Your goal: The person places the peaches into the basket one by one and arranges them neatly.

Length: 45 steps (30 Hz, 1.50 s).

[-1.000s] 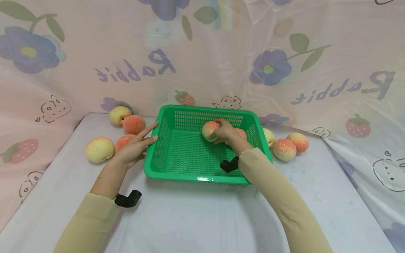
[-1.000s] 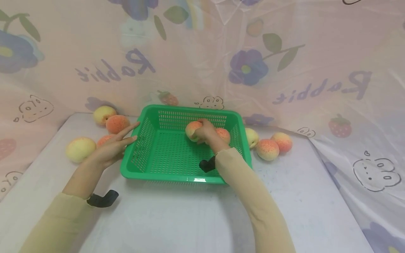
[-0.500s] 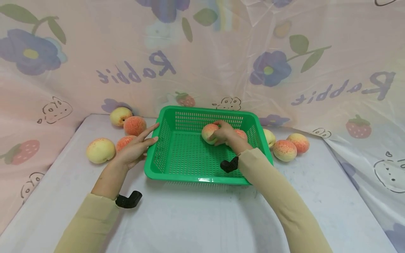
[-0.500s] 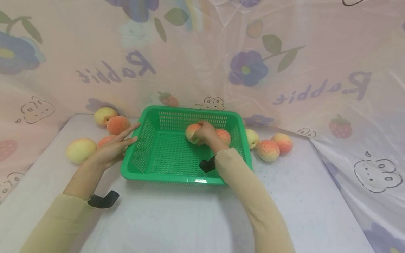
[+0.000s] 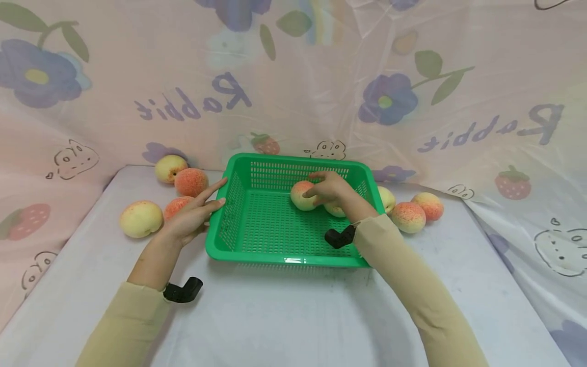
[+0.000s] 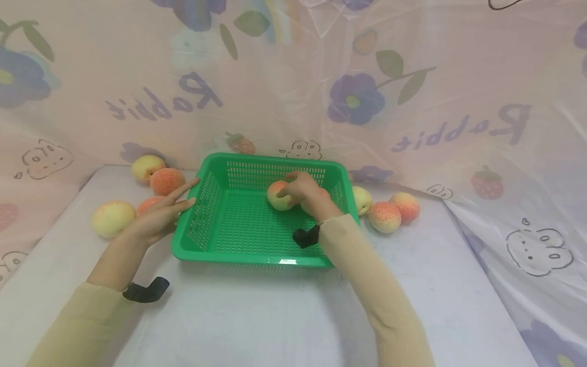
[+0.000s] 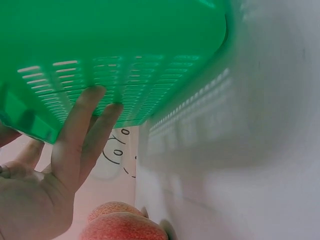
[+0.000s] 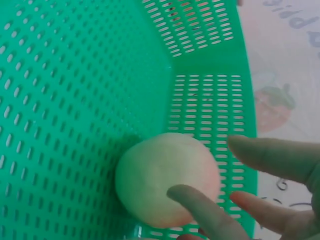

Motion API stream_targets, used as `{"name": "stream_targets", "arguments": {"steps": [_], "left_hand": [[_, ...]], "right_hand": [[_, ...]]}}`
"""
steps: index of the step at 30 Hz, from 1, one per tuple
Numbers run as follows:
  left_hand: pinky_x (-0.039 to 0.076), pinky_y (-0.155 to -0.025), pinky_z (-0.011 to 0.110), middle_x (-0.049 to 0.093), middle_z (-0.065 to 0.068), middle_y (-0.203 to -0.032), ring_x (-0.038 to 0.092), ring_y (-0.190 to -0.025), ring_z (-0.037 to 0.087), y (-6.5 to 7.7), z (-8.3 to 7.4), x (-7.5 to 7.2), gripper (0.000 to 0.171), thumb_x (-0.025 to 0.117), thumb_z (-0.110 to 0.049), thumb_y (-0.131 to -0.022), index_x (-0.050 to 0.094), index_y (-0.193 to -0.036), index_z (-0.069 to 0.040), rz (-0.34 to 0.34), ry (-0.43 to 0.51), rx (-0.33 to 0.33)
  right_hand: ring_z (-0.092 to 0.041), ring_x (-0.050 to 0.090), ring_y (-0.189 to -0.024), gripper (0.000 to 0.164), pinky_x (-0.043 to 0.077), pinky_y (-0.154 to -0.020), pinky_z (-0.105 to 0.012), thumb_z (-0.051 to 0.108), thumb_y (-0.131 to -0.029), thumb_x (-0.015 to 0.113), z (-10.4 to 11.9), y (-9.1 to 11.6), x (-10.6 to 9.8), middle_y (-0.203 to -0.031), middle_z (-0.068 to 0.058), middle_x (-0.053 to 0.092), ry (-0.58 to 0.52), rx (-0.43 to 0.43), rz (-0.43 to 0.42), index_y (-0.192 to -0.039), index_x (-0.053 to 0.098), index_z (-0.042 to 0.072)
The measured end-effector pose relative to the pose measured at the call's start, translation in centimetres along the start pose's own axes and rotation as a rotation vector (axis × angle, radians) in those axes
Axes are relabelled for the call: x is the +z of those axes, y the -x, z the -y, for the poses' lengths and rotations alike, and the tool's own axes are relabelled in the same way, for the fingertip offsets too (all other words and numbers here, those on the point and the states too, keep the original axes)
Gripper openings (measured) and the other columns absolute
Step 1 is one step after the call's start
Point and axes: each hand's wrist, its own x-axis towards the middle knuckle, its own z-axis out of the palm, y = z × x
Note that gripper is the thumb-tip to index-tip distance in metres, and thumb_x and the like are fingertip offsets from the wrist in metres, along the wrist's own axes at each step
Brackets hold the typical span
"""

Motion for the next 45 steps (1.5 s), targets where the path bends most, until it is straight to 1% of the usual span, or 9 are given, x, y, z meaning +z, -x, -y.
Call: {"name": "stream_targets", "arguments": {"steps": [5, 10, 15, 22, 30, 37, 39, 42, 45], "left_hand": [[0.05, -0.072, 0.027, 0.055, -0.005, -0.088, 0.054, -0.071, 0.004, 0.1, -0.1, 0.1, 0.061, 0.043, -0.028, -0.104, 0.011, -0.155, -0.034, 0.002, -0.003, -0.001], [0.05, -0.071, 0.026, 0.055, -0.005, -0.089, 0.053, -0.07, 0.004, 0.1, -0.1, 0.1, 0.061, 0.043, -0.028, -0.104, 0.011, -0.155, -0.034, 0.001, 0.0, 0.001], [0.05, -0.071, 0.027, 0.055, -0.005, -0.088, 0.053, -0.07, 0.004, 0.1, 0.0, 0.0, 0.061, 0.043, -0.029, -0.104, 0.011, -0.154, -0.035, -0.001, -0.007, 0.002], [0.05, -0.073, 0.028, 0.056, -0.006, -0.089, 0.055, -0.071, 0.004, 0.1, -0.1, 0.1, 0.061, 0.043, -0.03, -0.103, 0.01, -0.155, -0.035, -0.003, -0.021, -0.005], [0.05, -0.075, 0.029, 0.056, -0.005, -0.095, 0.057, -0.073, 0.004, 0.2, -0.2, 0.1, 0.061, 0.042, -0.031, -0.104, 0.009, -0.155, -0.035, 0.001, -0.026, -0.002], [0.05, -0.075, 0.029, 0.059, -0.007, -0.092, 0.059, -0.074, 0.004, 0.2, -0.2, 0.1, 0.062, 0.043, -0.031, -0.103, 0.007, -0.155, -0.034, 0.013, -0.022, 0.001], [0.05, -0.075, 0.029, 0.059, -0.007, -0.092, 0.059, -0.074, 0.004, 0.2, -0.2, 0.1, 0.063, 0.043, -0.032, -0.103, 0.007, -0.155, -0.034, 0.014, -0.021, 0.004], [0.05, -0.075, 0.029, 0.059, -0.008, -0.091, 0.058, -0.073, 0.004, 0.2, -0.1, 0.1, 0.063, 0.043, -0.033, -0.103, 0.007, -0.155, -0.034, 0.012, -0.022, 0.006], [0.05, -0.076, 0.03, 0.059, -0.008, -0.09, 0.058, -0.073, 0.004, 0.1, 0.0, 0.0, 0.063, 0.043, -0.033, -0.103, 0.008, -0.155, -0.035, 0.01, -0.022, 0.004]], "right_hand": [[-0.036, 0.044, -0.131, 0.065, 0.047, -0.1, -0.04, 0.003, -0.092, 0.062, -0.2, 1.0, -1.0, -0.156, -0.021, 0.016, -0.11, -0.062, 0.044, -0.149, 0.033, 0.009], [-0.038, 0.042, -0.132, 0.064, 0.044, -0.103, -0.043, -0.001, -0.093, 0.059, -0.7, 1.4, -1.9, -0.154, -0.023, 0.018, -0.287, -0.082, 0.076, -0.15, 0.03, 0.007], [-0.04, 0.038, -0.134, 0.063, 0.042, -0.104, -0.046, -0.002, -0.093, 0.057, -1.0, 1.9, -2.7, -0.155, -0.023, 0.018, -0.377, -0.114, 0.077, -0.15, 0.03, 0.005], [-0.043, 0.033, -0.137, 0.062, 0.038, -0.107, -0.048, -0.001, -0.094, 0.056, -1.7, 2.7, -3.9, -0.154, -0.023, 0.025, -0.411, -0.145, 0.094, -0.15, 0.03, 0.004], [-0.037, 0.032, -0.139, 0.06, 0.038, -0.108, -0.041, 0.0, -0.097, 0.051, -3.1, 4.2, -5.7, -0.159, -0.017, 0.016, -0.403, -0.182, 0.104, -0.151, 0.024, 0.001], [-0.039, 0.027, -0.141, 0.061, 0.038, -0.108, -0.041, 0.002, -0.099, 0.049, -4.6, 5.7, -7.7, -0.159, -0.018, 0.011, -0.418, -0.2, 0.091, -0.152, 0.018, -0.001], [-0.035, 0.033, -0.138, 0.062, 0.038, -0.108, -0.04, 0.004, -0.099, 0.05, -5.0, 6.2, -8.2, -0.159, -0.018, 0.011, -0.401, -0.2, 0.08, -0.152, 0.018, 0.0], [-0.022, 0.048, -0.125, 0.063, 0.041, -0.106, -0.037, 0.008, -0.099, 0.05, -5.5, 6.8, -9.2, -0.159, -0.018, 0.012, -0.372, -0.201, 0.07, -0.152, 0.017, 0.0], [-0.012, 0.053, -0.114, 0.065, 0.041, -0.106, -0.033, 0.011, -0.099, 0.052, -6.0, 7.3, -10.0, -0.158, -0.019, 0.014, -0.375, -0.205, 0.059, -0.152, 0.016, 0.001]]}}
